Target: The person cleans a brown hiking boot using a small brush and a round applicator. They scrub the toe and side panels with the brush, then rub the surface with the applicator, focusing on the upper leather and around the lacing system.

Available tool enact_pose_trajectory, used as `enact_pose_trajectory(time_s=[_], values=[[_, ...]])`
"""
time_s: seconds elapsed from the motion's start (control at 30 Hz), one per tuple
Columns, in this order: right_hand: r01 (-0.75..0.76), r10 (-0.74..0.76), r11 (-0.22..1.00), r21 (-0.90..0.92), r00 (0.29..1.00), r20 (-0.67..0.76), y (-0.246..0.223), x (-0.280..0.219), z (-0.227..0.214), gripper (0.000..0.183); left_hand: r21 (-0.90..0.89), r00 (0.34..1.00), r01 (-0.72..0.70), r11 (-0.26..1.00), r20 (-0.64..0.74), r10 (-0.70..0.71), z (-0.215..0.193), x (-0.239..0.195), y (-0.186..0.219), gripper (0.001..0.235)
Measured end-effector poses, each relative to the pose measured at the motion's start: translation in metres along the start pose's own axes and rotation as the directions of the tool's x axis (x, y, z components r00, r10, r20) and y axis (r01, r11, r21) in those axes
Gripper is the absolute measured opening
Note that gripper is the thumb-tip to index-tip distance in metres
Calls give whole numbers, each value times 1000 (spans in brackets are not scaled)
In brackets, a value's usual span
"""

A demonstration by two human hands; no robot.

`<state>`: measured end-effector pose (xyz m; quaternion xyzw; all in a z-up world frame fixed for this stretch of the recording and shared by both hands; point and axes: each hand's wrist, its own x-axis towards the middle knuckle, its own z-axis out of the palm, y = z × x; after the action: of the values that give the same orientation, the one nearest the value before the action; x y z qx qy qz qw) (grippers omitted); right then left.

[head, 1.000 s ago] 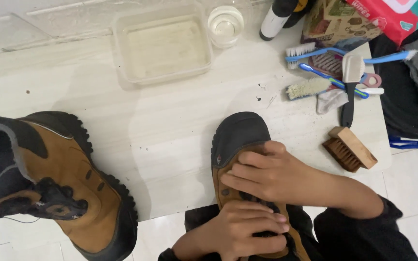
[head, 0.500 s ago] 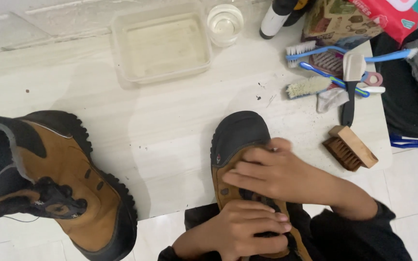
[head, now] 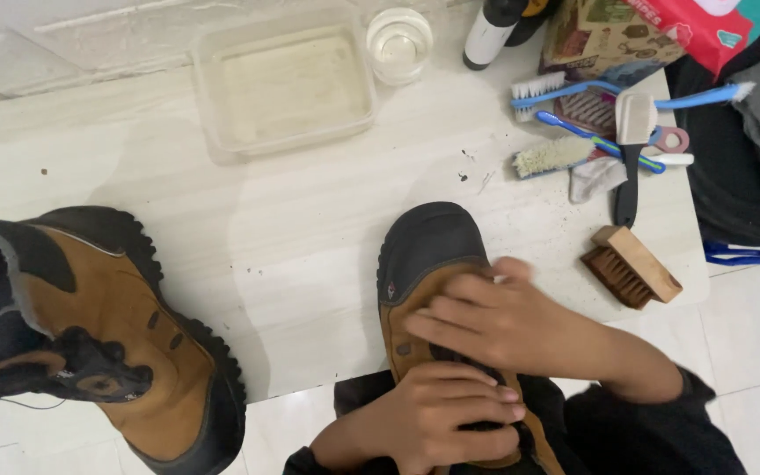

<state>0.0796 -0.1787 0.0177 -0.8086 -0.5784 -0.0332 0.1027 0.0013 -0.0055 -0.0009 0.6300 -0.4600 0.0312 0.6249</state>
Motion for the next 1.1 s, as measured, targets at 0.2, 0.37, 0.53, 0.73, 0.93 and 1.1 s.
enact_pose_trajectory(time_s=[0.2, 0.37, 0.53, 0.73, 0.93, 1.1], values=[[8, -9, 1000, -16, 1000, -24, 4, -17, -14, 34, -69, 997, 65, 995, -29, -67, -1, -7, 3, 83], [-176, 175, 982, 71, 984, 11, 3, -51, -1, 48, -44, 999, 21, 999, -38, -23, -2, -3, 2, 90], [-89, 82, 995, -52, 988, -132, 0, -2, 3, 29, 3, 999, 32, 999, -20, -31, 3, -4, 0, 75], [-112, 113, 994, 17, 992, -59, 4, -27, -11, 33, 43, 998, -18, 999, -53, 20, -1, -1, -2, 65], [-205, 228, 959, 195, 968, -103, 2, -42, 9, 40, 111, 997, -24, 994, -75, 32, 3, -1, -4, 37], [-107, 114, 993, 43, 970, -214, 1, -12, 10, 36, 163, 997, -31, 986, -71, 43, 6, 2, -3, 37]])
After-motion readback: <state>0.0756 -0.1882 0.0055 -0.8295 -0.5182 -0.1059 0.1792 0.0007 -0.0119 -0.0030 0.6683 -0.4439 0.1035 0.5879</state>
